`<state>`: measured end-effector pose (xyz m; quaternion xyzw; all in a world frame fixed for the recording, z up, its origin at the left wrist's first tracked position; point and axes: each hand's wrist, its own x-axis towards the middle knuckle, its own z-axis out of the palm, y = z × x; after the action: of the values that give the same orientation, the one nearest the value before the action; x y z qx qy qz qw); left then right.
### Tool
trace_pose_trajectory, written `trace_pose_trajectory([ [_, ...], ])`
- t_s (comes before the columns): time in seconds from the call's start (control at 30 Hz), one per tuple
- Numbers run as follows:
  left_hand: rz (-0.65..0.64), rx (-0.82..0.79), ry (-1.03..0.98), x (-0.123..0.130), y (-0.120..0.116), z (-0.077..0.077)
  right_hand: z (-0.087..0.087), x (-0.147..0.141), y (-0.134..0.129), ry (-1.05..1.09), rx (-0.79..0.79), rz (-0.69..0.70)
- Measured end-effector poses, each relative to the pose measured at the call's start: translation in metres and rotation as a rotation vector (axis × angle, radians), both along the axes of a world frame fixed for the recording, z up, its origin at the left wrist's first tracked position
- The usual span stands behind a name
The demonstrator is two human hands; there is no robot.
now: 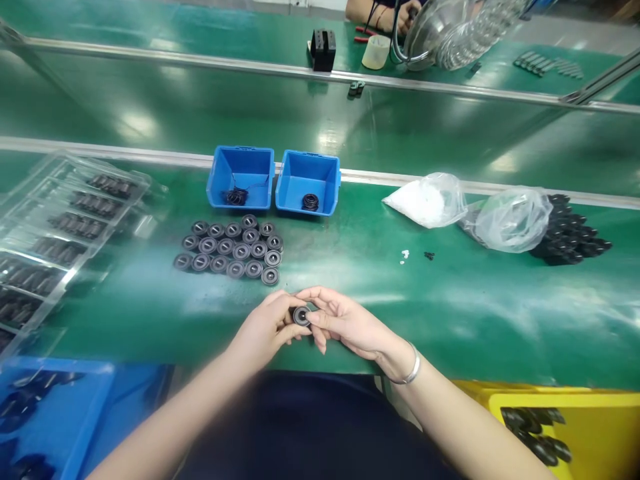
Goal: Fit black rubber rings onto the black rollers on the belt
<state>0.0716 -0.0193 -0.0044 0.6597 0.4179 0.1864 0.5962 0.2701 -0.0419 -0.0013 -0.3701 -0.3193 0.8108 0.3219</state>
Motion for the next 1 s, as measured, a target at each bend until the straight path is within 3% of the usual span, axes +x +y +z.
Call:
trace_pose_trajectory([
  [0.23, -0.178, 0.060, 0.029, -0.006, 0.008, 0.004, 0.003, 0.000, 0.003, -0.031, 0.036, 0.023],
  [0.43, -0.119, 0.088, 0.068, -0.002, 0.007, 0.000, 0.001, 0.000, 0.002, -0.061, 0.061, 0.025],
  [0.63, -0.288, 0.224, 0.141, -0.004, 0.017, 0.012, 0.002, -0.001, 0.001, -0.067, 0.070, 0.027],
  [0.83, -0.194, 0.181, 0.168, -0.001, 0.015, 0.006, 0.005, -0.004, 0.000, -0.095, 0.058, 0.037],
  [1.0, -0.292, 0.207, 0.165, -0.003, 0.019, 0.013, 0.006, -0.005, 0.002, -0.086, 0.073, 0.043],
])
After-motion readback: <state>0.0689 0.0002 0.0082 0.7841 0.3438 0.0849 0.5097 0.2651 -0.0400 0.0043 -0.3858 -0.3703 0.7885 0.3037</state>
